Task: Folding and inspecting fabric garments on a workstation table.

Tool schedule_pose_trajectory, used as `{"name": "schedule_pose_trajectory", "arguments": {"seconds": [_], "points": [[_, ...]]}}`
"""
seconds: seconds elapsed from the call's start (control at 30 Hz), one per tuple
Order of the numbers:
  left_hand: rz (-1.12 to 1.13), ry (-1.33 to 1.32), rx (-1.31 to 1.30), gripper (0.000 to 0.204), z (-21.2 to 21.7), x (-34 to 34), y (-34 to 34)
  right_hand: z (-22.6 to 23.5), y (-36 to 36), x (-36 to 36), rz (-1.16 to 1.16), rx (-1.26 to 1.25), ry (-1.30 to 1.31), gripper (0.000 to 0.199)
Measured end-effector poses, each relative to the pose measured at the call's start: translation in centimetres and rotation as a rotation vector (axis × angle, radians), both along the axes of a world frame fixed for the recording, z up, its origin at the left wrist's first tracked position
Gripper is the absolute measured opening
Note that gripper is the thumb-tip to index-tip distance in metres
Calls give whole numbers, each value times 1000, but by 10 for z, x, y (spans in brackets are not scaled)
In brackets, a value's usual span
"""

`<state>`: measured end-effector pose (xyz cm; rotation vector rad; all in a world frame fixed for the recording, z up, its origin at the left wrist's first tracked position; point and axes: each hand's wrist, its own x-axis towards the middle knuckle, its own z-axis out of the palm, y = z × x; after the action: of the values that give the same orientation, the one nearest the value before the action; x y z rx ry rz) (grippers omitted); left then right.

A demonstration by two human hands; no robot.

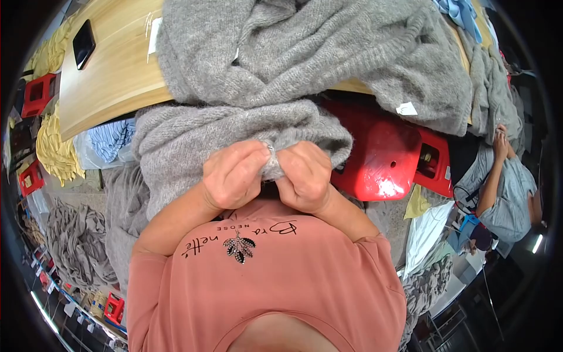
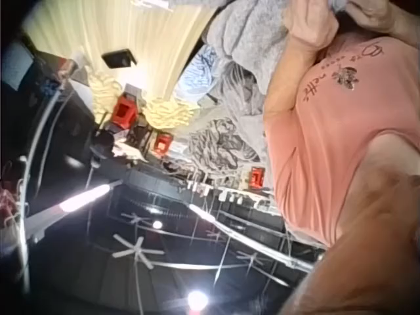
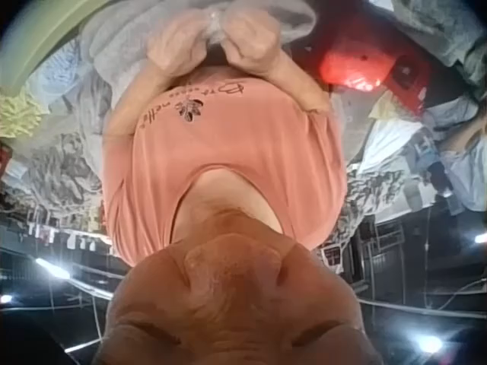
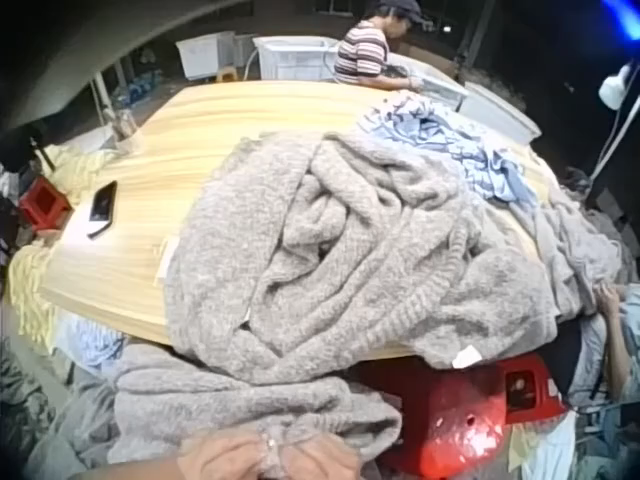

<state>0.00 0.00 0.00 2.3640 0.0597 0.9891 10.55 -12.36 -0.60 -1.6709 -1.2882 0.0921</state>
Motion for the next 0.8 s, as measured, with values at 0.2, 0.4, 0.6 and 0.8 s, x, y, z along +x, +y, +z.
{"name": "schedule_pose_trajectory", "arguments": {"seconds": [0.2,0.4,0.6,0.8], "points": [[-76,-46,51,23,4,-2,22,-8,27,10,127,201,219,26],[-70,-31,-15,22,2,-5,13,-9,23,12,185,170,90,30],[-54,3,-116,24,0,-4,5,-12,14,-4,-62,60,-265,27],[-38,3,-56,26,1,-6,3,-1,14,-5,-25,108,-116,23]]}}
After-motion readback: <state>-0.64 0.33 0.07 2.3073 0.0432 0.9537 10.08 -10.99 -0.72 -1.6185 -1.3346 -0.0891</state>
